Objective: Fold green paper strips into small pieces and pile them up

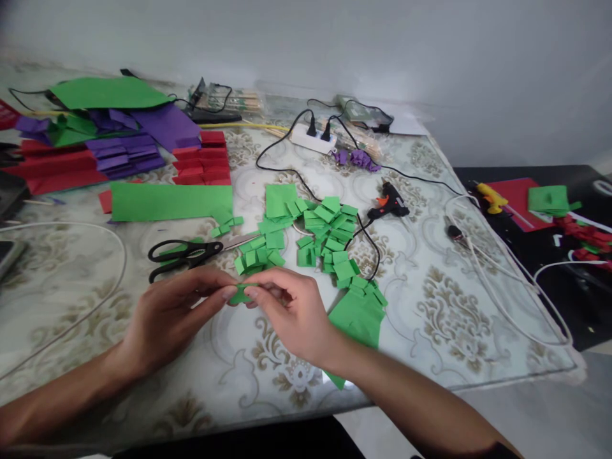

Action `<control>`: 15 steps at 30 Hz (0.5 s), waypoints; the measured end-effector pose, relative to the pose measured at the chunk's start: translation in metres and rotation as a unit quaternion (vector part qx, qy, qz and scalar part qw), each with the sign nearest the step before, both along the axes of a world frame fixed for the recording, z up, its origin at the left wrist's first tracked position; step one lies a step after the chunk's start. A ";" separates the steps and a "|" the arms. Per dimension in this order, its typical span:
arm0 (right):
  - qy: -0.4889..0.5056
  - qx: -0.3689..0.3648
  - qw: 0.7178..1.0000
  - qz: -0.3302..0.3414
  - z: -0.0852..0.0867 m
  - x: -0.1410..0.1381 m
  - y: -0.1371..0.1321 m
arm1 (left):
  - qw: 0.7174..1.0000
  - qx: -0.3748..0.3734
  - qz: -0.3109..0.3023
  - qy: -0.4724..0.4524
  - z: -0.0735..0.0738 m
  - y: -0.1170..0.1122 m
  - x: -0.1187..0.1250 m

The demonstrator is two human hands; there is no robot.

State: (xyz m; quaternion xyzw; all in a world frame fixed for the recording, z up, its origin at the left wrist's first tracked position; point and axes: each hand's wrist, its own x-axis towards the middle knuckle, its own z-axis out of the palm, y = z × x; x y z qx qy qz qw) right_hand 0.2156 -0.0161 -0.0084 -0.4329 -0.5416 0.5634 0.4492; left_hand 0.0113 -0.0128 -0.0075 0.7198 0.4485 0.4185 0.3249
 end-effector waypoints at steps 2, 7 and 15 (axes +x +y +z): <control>0.001 -0.007 1.000 0.006 0.001 0.000 0.000 | 1.000 -0.016 0.012 -0.007 0.001 0.000 0.000; 0.033 -0.023 0.999 0.004 0.001 -0.001 0.002 | 1.000 -0.027 0.013 -0.007 0.001 0.000 0.000; -0.009 -0.009 1.000 -0.001 0.002 0.001 0.003 | 1.000 0.009 -0.001 0.009 -0.002 0.000 0.001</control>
